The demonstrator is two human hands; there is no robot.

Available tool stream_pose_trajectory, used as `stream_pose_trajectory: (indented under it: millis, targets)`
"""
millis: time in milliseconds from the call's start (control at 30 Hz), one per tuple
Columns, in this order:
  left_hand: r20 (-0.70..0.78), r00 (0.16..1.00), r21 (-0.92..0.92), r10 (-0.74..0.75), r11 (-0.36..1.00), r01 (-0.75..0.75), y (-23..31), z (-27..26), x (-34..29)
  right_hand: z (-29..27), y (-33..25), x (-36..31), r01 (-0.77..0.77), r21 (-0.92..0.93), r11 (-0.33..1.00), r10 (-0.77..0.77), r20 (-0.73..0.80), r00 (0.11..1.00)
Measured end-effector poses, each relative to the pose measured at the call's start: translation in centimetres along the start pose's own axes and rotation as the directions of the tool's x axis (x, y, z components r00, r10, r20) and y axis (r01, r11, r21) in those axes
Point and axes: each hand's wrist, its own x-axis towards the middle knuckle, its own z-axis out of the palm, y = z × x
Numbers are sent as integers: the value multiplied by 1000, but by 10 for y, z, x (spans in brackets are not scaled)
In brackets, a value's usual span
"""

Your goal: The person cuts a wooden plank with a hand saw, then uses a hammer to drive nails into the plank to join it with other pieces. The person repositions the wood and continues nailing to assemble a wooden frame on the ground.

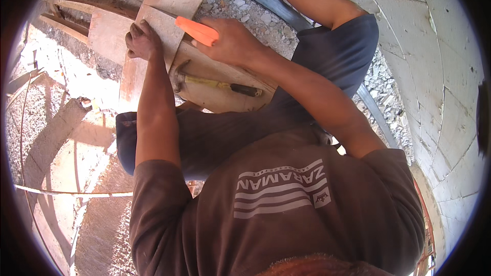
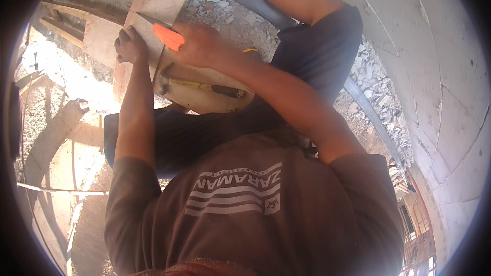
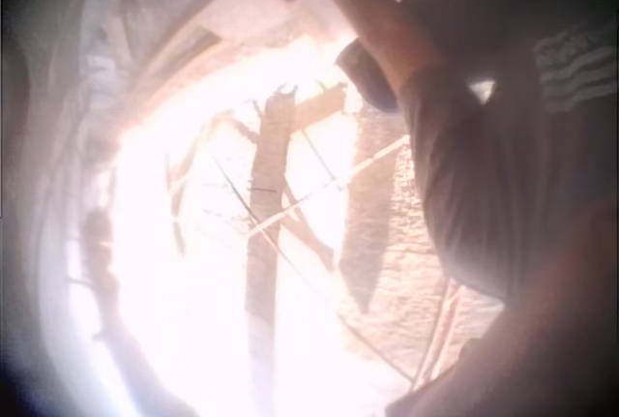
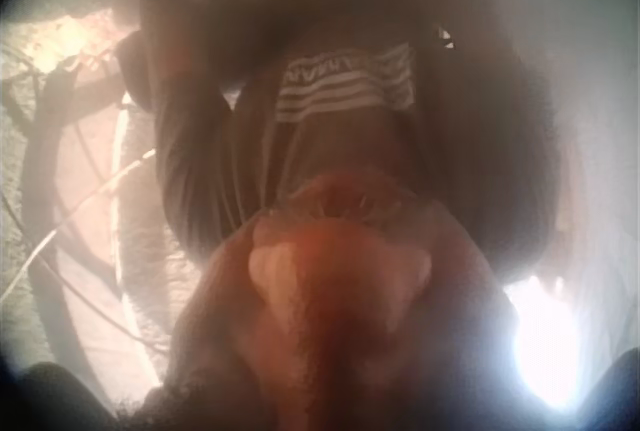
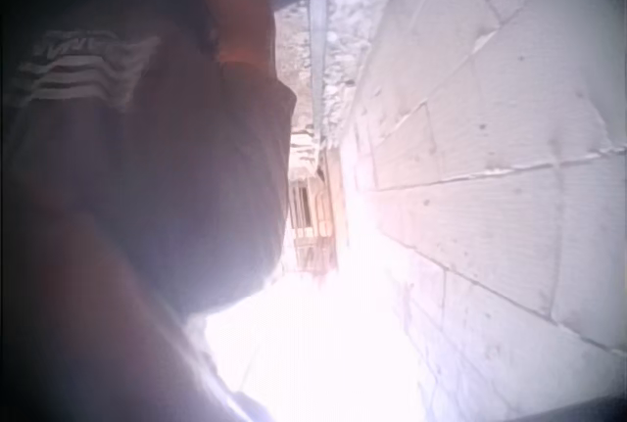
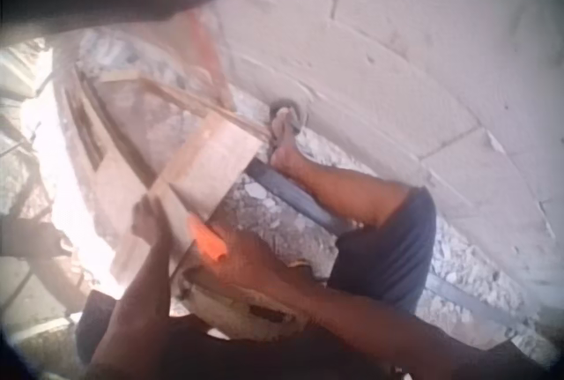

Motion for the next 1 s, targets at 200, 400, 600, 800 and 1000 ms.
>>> stream_pose_trajectory:
  millis: [200, 400, 600, 800, 1000]
  targets:
    - [18, 1000, -37, 18, 999, -17, 1, 0, 5, -75, -12, -148, -74, 51, 996, 70, 87, 994]
    - [-12, 999, -24, 33, 999, -34, -4, 6, 3, -58, -17, -120, 12, -71, 997, -13, -2, 1000]
    - [44, 999, 1, -11, 1000, 11, -1, 0, 3, 2, 13, -19, 50, 19, 999, -51, 25, 998]
    - [14, 1000, -23, 0, 1000, 1, 2, -1, 3, -101, -36, -198, -212, 78, 974, 202, 120, 972]
    - [12, 1000, -4, -19, 1000, 19, -1, 0, 1, 4, 18, -11, 36, -13, 999, -36, 60, 998]
